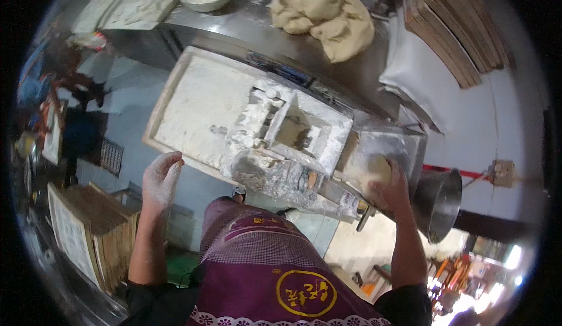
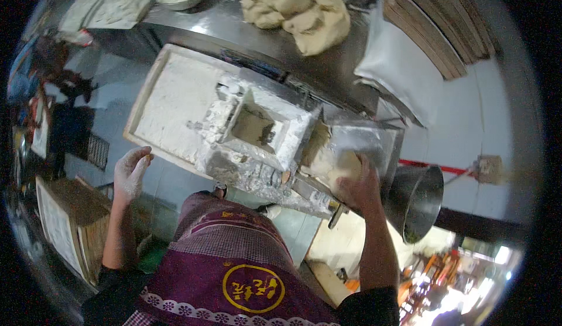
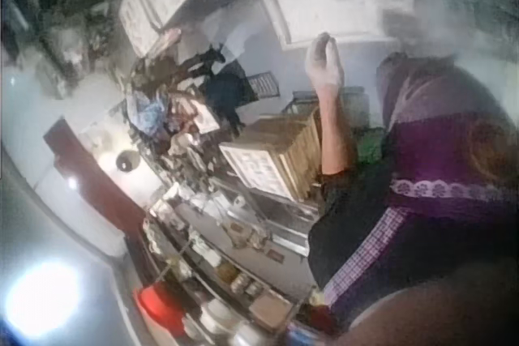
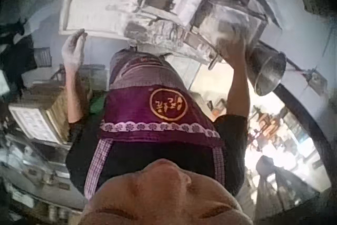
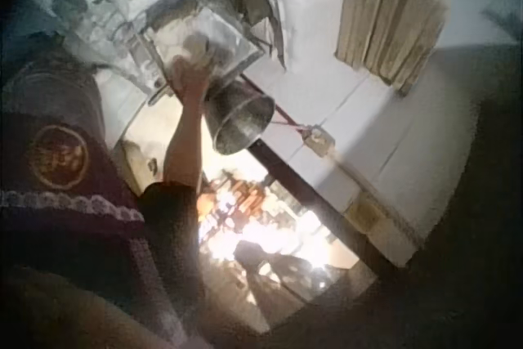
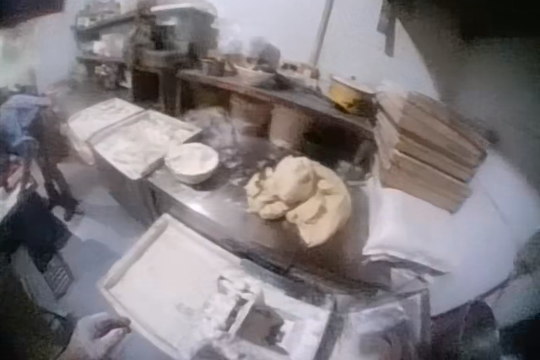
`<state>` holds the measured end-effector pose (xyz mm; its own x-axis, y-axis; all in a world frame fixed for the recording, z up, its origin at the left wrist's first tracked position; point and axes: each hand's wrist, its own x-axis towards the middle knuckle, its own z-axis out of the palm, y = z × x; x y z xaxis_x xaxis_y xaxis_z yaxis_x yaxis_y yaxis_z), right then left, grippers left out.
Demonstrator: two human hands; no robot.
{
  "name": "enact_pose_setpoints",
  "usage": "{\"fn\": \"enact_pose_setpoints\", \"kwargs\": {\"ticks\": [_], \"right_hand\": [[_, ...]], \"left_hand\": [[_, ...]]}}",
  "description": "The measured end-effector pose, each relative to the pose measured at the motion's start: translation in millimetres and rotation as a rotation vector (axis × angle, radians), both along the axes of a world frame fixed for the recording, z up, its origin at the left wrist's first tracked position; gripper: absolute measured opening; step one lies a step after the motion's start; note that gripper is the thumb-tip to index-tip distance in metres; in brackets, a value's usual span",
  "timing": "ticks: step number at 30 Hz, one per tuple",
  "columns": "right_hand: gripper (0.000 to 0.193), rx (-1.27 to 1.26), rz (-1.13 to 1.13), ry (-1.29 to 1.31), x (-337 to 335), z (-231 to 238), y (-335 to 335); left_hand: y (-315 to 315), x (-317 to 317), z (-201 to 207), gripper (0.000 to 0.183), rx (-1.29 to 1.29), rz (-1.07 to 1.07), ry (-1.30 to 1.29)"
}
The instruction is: The person uses a dough sheeter to cut dough into small squares, then fills each with a green mixture from a metal bowl and folds them into dumplings. The finished dumplings are placed on a floured wooden tray. Another person is visible in the background working at a separate station.
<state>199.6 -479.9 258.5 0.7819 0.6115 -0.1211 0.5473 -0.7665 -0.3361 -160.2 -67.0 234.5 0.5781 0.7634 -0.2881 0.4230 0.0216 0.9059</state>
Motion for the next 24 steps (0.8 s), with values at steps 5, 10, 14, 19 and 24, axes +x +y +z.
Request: {"fn": "enact_pose_setpoints", "kwargs": {"ticks": [5, 10, 14, 19, 24], "right_hand": [[0.054, -0.071, 0.031, -0.324, 46.1, 18.9, 43.9], [0.041, 0.119, -0.230, -0.311, 47.7, 22.8, 44.0], [0.038, 0.005, -0.418, -0.332, 45.8, -15.1, 9.5], [0.071, -0.547, 0.153, -0.345, 2.0, 41.6, 71.4], [0.062, -0.466, 0.366, -0.307, -4.0, -30.2, 77.1]], "left_hand": [[36.1, 35.4, 3.1, 0.026, 0.061, -0.220, 0.011], [58.5, 55.9, 11.2, 0.024, 0.093, -0.286, -0.035], [53.3, 55.5, 1.3, 0.023, 0.061, -0.376, 0.004], [25.1, 39.8, 4.3, 0.023, 0.153, -0.399, 0.068], [-10.2, 32.9, 34.5, 0.025, 0.196, -0.401, 0.113]]}}
